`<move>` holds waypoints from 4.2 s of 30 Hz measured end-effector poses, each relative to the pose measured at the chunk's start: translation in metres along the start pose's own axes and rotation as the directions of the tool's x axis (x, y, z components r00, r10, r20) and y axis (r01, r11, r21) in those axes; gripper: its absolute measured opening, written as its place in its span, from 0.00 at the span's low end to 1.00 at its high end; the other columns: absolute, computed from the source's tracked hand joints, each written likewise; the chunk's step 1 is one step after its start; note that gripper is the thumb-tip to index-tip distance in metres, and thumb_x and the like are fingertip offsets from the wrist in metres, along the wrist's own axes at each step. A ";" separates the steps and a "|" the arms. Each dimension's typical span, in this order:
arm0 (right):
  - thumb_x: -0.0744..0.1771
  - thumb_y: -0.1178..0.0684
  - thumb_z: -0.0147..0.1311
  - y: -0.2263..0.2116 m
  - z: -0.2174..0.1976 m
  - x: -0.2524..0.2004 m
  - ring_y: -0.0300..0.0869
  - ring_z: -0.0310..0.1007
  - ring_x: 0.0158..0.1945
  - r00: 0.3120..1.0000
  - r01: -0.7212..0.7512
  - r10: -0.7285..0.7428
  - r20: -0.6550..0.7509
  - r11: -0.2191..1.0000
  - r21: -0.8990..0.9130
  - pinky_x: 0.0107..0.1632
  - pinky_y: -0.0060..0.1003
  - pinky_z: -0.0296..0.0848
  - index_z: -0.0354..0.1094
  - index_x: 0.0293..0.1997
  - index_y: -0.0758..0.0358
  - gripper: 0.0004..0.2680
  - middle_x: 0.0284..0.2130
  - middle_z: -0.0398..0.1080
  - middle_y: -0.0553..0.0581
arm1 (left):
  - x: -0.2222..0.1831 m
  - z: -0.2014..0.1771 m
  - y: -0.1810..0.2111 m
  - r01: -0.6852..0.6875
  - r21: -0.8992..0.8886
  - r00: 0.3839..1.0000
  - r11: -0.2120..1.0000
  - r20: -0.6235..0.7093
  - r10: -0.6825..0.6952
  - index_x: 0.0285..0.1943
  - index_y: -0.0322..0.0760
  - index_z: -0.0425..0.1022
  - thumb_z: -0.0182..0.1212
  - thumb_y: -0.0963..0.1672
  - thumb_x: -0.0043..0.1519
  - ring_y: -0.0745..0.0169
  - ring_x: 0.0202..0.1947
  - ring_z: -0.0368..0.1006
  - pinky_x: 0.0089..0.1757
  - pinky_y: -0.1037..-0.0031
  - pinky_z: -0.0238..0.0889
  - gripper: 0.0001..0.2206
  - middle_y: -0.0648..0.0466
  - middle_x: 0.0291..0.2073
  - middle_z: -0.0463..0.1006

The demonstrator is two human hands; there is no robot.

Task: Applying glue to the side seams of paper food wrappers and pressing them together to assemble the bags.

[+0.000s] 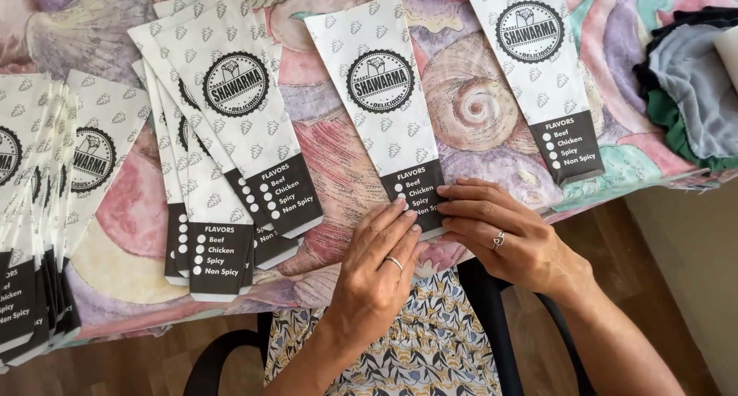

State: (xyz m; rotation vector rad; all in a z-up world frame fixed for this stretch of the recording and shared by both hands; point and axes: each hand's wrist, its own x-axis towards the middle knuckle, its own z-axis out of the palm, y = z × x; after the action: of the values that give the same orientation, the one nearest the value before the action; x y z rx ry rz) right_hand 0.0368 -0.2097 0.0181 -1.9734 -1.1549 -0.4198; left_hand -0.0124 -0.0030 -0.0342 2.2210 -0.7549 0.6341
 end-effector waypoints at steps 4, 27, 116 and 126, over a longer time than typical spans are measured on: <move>0.67 0.64 0.55 -0.001 0.001 0.001 0.61 0.78 0.53 0.999 -0.020 0.021 -0.044 1.000 0.016 0.62 0.57 0.76 0.70 0.43 0.78 0.04 0.43 0.75 0.68 | -0.002 -0.001 0.001 -0.018 -0.039 1.000 0.999 0.004 0.018 0.41 0.21 0.82 0.73 0.33 0.58 0.37 0.63 0.69 0.64 0.48 0.64 0.06 0.33 0.58 0.74; 0.69 0.65 0.59 0.015 -0.060 -0.051 0.57 0.75 0.61 0.858 -0.482 0.368 -0.358 0.817 -0.317 0.73 0.57 0.67 0.75 0.49 0.71 0.05 0.50 0.76 0.65 | 0.060 0.014 -0.002 0.138 -0.008 0.957 0.990 0.259 -0.131 0.56 0.32 0.78 0.67 0.38 0.56 0.42 0.70 0.60 0.68 0.45 0.43 0.18 0.45 0.64 0.74; 0.70 0.67 0.61 0.008 -0.044 -0.053 0.60 0.74 0.62 0.871 -0.483 0.363 -0.330 0.756 -0.442 0.72 0.56 0.68 0.77 0.49 0.73 0.04 0.51 0.77 0.67 | 0.072 0.027 0.023 0.119 0.028 0.965 0.993 0.231 -0.122 0.56 0.29 0.78 0.65 0.35 0.58 0.35 0.69 0.62 0.69 0.48 0.50 0.16 0.36 0.62 0.75; 0.72 0.68 0.59 0.001 -0.049 -0.054 0.59 0.75 0.63 0.876 -0.477 0.357 -0.324 0.746 -0.466 0.73 0.53 0.70 0.78 0.51 0.74 0.04 0.55 0.76 0.69 | 0.075 0.045 0.035 0.136 -0.065 0.987 0.988 0.097 -0.130 0.56 0.27 0.78 0.62 0.36 0.60 0.35 0.70 0.60 0.68 0.45 0.51 0.14 0.37 0.64 0.72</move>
State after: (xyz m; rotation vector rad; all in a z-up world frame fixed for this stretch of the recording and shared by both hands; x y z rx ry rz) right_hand 0.0143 -0.2791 0.0146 -2.5126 -0.4366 -0.7523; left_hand 0.0269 -0.0811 -0.0006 2.2251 -0.6582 0.4341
